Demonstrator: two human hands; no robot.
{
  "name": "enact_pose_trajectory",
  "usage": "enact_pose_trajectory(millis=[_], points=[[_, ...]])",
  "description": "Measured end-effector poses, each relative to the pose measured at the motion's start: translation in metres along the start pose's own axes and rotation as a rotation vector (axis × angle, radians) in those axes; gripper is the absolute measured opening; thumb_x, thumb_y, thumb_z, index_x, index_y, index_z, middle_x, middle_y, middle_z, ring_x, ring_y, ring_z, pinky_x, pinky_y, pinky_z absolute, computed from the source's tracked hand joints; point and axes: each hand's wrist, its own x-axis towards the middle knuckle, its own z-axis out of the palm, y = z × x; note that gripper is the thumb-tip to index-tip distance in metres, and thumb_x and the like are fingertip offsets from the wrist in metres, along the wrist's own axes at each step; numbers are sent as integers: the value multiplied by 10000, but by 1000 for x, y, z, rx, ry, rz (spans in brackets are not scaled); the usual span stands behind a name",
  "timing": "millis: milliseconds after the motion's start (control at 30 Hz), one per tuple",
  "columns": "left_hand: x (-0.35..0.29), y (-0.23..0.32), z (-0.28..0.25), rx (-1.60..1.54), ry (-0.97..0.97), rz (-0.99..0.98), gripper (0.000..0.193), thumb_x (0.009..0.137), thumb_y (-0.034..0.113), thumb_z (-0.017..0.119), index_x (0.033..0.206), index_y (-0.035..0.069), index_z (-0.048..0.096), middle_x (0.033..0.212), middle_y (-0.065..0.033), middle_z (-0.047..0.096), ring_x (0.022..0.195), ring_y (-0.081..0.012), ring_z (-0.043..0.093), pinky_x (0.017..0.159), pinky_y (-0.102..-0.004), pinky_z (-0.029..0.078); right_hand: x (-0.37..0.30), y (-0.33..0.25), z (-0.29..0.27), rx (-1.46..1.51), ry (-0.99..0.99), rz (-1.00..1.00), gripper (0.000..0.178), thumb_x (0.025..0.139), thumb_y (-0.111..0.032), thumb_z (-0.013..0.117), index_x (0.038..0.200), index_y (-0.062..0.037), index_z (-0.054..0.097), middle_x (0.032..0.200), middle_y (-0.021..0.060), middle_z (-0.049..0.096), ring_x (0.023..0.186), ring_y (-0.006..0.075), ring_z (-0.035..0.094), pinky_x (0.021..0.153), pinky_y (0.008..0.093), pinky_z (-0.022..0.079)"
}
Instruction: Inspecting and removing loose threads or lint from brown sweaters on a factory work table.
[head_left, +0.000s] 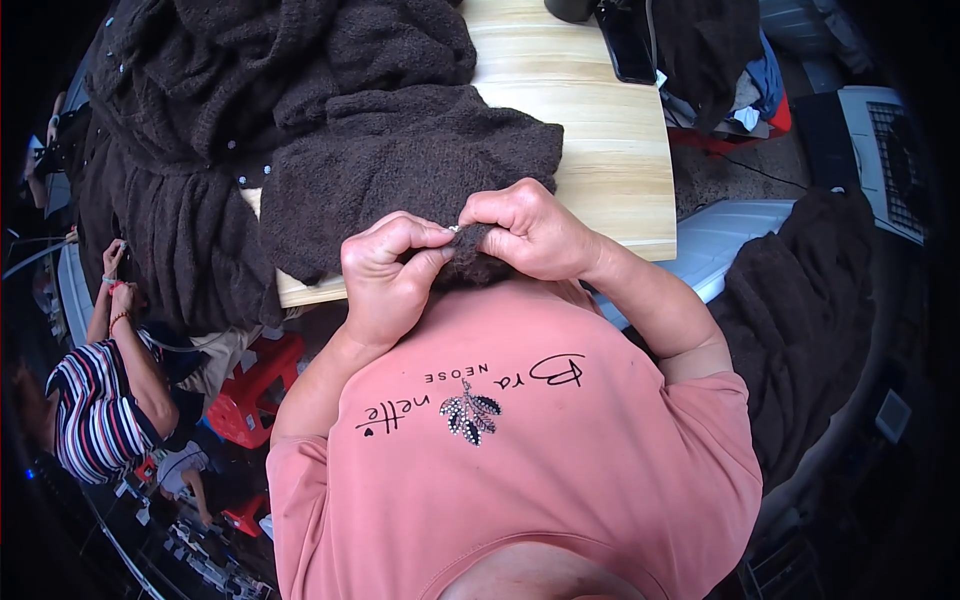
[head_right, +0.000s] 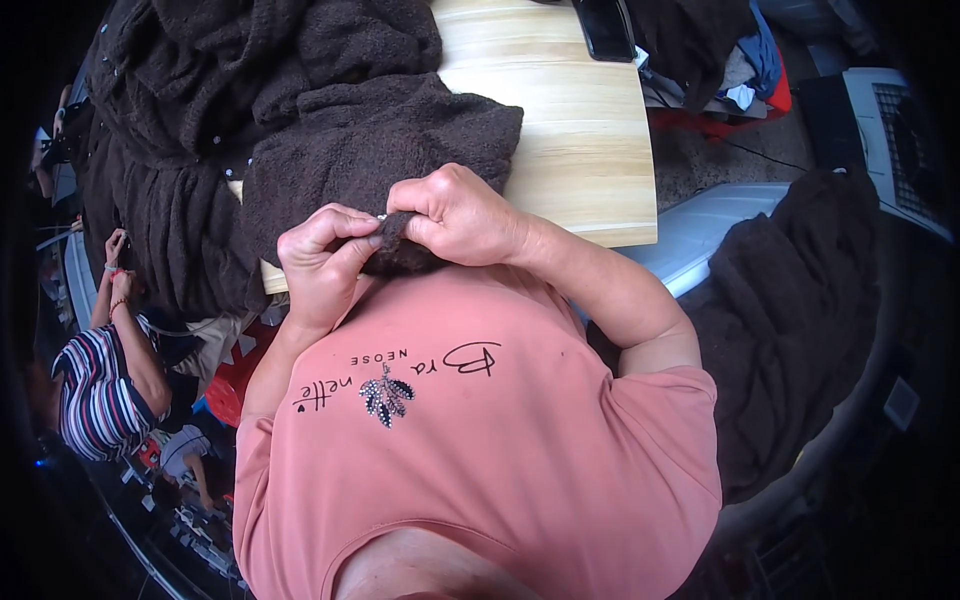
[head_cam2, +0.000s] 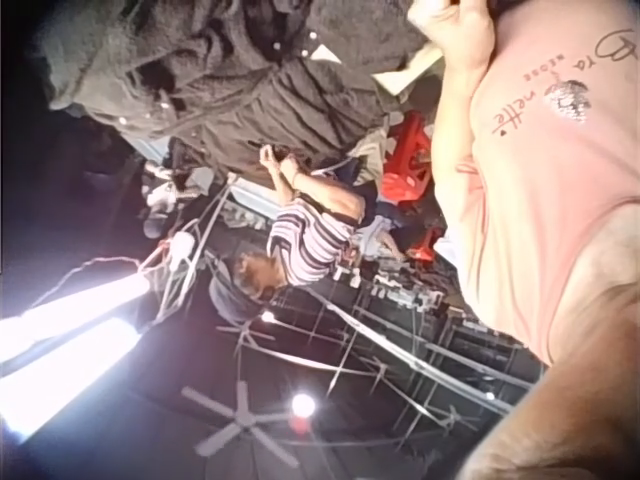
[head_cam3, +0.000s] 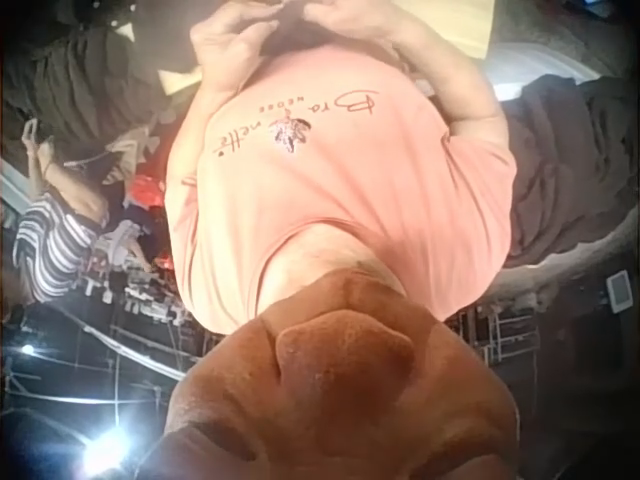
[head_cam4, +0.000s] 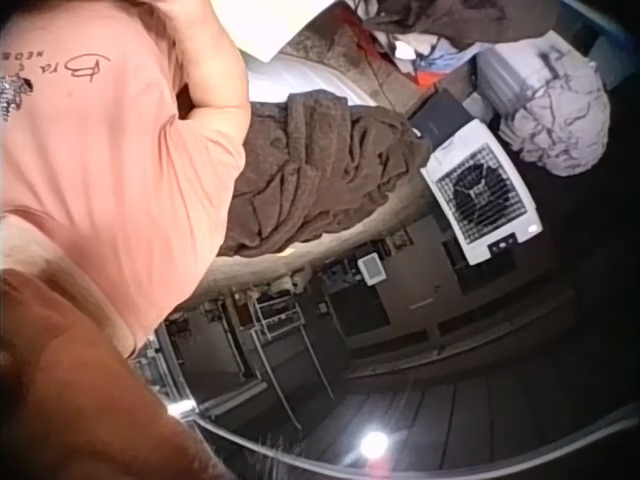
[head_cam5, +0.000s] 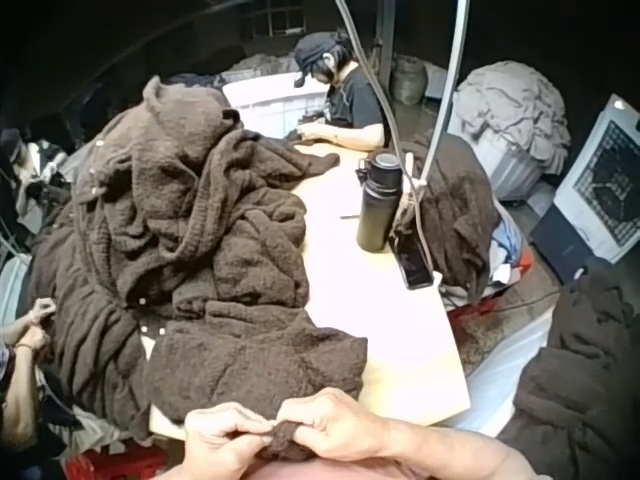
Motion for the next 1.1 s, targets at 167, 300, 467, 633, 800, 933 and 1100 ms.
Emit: enact_pose_trajectory(millis=[167,300,467,633,800,933,1100], points=[[-1,6,3,71,63,130,132,635,-131,633,697,-17,610,701,-100,620,630,-160,602,570,-247,474,-11,-4,13,11,159,-93,98,687,28,558,783,25,578,654,118,564,574,228,580,518,290,436],[-1,15,4,80,46,159,141,635,-142,623,689,-18,585,695,-105,614,609,-157,599,547,-235,469,-15,-12,12,-37,244,-163,94,660,38,563,750,15,574,634,111,554,552,230,569,492,299,424],[1,21,7,100,28,151,146,630,-147,604,689,-17,575,691,-111,613,606,-158,601,546,-235,468,-16,-21,9,-151,268,-208,129,578,49,550,702,14,545,579,102,503,498,256,525,448,326,401],[-2,28,10,154,55,172,153,612,-151,577,680,-15,561,683,-121,612,601,-178,609,543,-248,475,-20,-32,13,-476,353,-419,198,446,9,561,627,-8,480,506,65,387,412,230,438,381,343,344],[1,22,18,339,137,446,184,571,-166,575,674,-18,538,654,-126,585,547,-223,591,476,-268,466,-19,-34,13,-579,350,-462,204,455,0,585,631,-13,483,507,55,382,406,209,438,374,317,347],[3,9,21,496,215,626,248,552,-167,569,727,-5,501,647,-126,568,516,-230,572,435,-274,454,-16,-23,16,-537,389,-478,215,461,3,588,658,-1,503,512,56,392,412,207,449,379,315,359],[6,4,21,534,200,746,245,578,-149,600,751,-18,486,701,-155,575,524,-234,577,419,-287,459,-15,-17,14,-482,416,-467,175,534,-17,609,638,-44,470,527,46,434,443,197,500,401,303,390]])
